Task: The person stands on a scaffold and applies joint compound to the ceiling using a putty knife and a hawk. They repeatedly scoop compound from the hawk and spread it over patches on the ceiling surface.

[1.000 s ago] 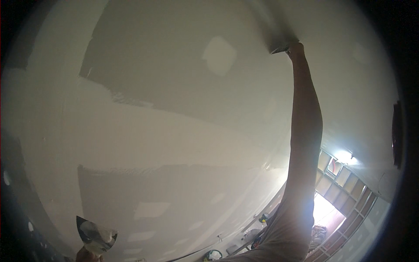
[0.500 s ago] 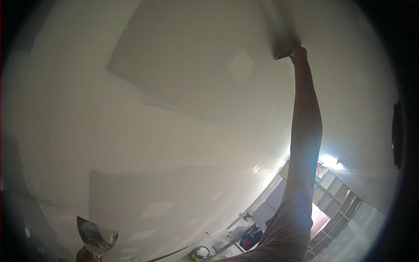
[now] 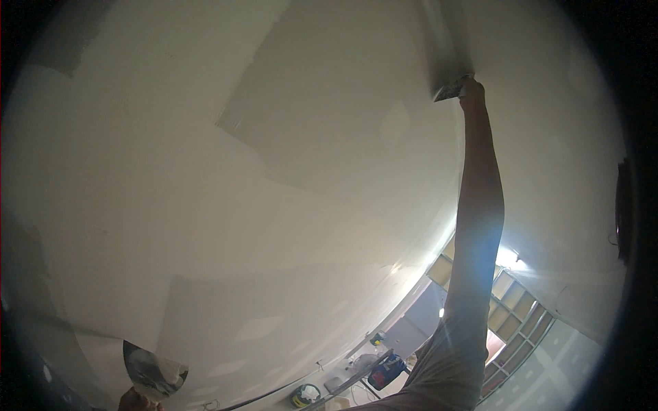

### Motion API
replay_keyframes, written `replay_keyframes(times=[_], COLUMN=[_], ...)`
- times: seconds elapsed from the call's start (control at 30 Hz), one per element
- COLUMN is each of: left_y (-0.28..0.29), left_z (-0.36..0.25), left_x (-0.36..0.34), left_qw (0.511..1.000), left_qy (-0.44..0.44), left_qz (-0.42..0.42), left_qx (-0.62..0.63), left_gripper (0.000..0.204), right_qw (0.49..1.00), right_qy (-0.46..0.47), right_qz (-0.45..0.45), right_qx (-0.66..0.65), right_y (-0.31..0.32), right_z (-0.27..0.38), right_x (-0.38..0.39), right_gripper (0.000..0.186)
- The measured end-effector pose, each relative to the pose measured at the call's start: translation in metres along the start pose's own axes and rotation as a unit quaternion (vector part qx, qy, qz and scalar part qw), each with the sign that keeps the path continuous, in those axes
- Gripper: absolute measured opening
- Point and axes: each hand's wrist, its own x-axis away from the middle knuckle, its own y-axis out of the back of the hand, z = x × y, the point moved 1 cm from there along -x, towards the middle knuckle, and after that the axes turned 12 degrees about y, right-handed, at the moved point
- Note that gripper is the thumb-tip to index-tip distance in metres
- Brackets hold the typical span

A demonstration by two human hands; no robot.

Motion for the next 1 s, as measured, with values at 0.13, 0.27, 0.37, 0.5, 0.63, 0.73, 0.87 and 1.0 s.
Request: replay_keyframes(times=[0.13,0.27,0.37,0.5,0.63,0.73,0.87,1.0], left_y=[-0.013,-0.010,-0.011,-0.033,-0.006,-0.012,-0.042,-0.021], left_z=[-0.016,-0.014,-0.009,-0.006,-0.019,-0.012,-0.015,-0.024], left_x=[0.019,0.012,0.018,0.032,0.001,0.016,0.041,0.014], left_qw=[1.000,0.999,0.999,0.998,0.997,0.999,0.998,0.996], left_qy=[0.021,-0.014,-0.023,-0.049,0.012,0.014,-0.026,-0.018], left_qz=[0.003,0.018,0.020,-0.047,0.048,0.032,-0.034,0.046], left_qx=[0.000,-0.047,-0.039,-0.005,-0.053,-0.036,-0.039,-0.078], left_gripper=[0.033,0.034,0.036,0.039,0.043,0.046,0.047,0.043], right_qw=[0.999,0.999,0.997,0.996,0.875,0.962,0.937,0.881], right_qy=[0.002,0.008,0.008,0.014,0.302,0.182,0.241,0.323], right_qz=[-0.009,-0.003,0.003,0.047,0.133,0.113,0.131,0.125], right_qx=[-0.039,-0.043,-0.071,-0.069,0.354,0.167,0.217,0.323], right_y=[-0.022,-0.031,-0.050,-0.091,0.056,-0.018,-0.089,0.038], right_z=[0.019,0.033,0.031,-0.033,-0.016,-0.026,-0.048,0.003], right_x=[0.003,0.006,0.008,-0.024,-0.138,-0.132,-0.097,-0.149], right_gripper=[0.045,0.043,0.043,0.043,0.043,0.045,0.044,0.045])
